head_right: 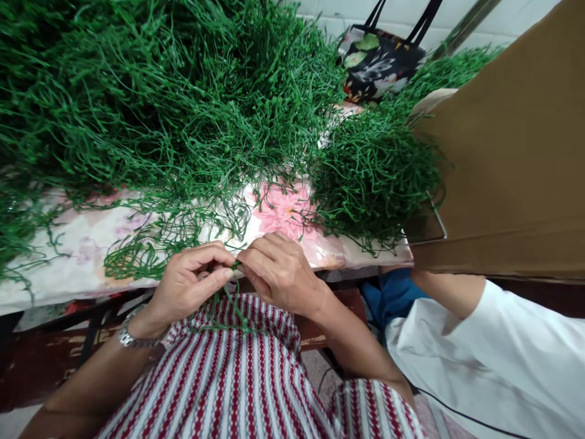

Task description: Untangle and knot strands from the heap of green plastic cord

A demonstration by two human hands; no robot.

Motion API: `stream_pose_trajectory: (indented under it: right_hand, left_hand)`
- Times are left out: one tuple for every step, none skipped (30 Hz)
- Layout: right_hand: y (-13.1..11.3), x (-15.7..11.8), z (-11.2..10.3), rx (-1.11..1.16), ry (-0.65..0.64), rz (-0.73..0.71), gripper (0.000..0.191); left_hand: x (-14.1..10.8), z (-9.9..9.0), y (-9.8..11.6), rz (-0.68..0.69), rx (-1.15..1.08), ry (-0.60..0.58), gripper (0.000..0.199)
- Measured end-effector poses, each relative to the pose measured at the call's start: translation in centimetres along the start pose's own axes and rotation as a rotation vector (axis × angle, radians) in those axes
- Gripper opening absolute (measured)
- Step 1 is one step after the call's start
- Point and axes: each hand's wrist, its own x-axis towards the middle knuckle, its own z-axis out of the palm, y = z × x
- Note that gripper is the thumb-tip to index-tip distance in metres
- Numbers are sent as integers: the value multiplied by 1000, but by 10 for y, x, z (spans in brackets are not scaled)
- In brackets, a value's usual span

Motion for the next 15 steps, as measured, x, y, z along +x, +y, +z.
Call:
stream_pose_trajectory:
  right_hand:
    - [1, 0, 0, -8, -9, -4, 12]
    - [1, 1, 1, -12, -16, -10, 12]
    - [1, 1, 2, -12, -20, -19, 12]
    - [2, 2, 3, -11, -20, -28, 12]
    - [2, 2, 4, -13, -20, -35, 13]
    - [2, 3, 5, -17, -22, -42, 14]
    - [3, 3, 6, -23, -31, -48, 15]
    - [3, 3, 6, -30, -46, -54, 16]
    - [3, 4, 7, -37, -65, -60, 16]
    - [4, 4, 7, -40, -86, -67, 17]
    - [4, 4, 7, -37, -108, -75, 17]
    - [5, 4, 7, -27, -127, -84, 18]
    - [5, 4, 6, -9, -143, -94, 18]
    - [6, 4, 5, 15, -156, -105, 19]
    - [7, 4, 4, 43, -170, -115, 20]
  left_hand:
    - [0, 0, 0, 0, -6, 0, 7]
    - [0, 0, 0, 4, -8, 4, 7]
    - [1, 0, -1, 11, -5, 9, 6]
    - [1, 0, -1, 16, 0, 12, 7]
    - [1, 0, -1, 18, 8, 15, 7]
    - [1, 0, -2, 16, 20, 13, 8]
    - [1, 0, -2, 12, 34, 10, 9]
    - [2, 0, -2, 5, 53, 3, 10]
    - [2, 0, -2, -4, 74, -7, 11]
    - [3, 0, -2, -14, 97, -21, 12]
    - [3, 0, -2, -22, 118, -41, 13]
    - [4, 0, -2, -26, 139, -65, 14]
    - [4, 0, -2, -24, 158, -91, 14]
    - [4, 0, -2, -17, 179, -117, 15]
    - [4, 0, -2, -6, 202, -141, 16]
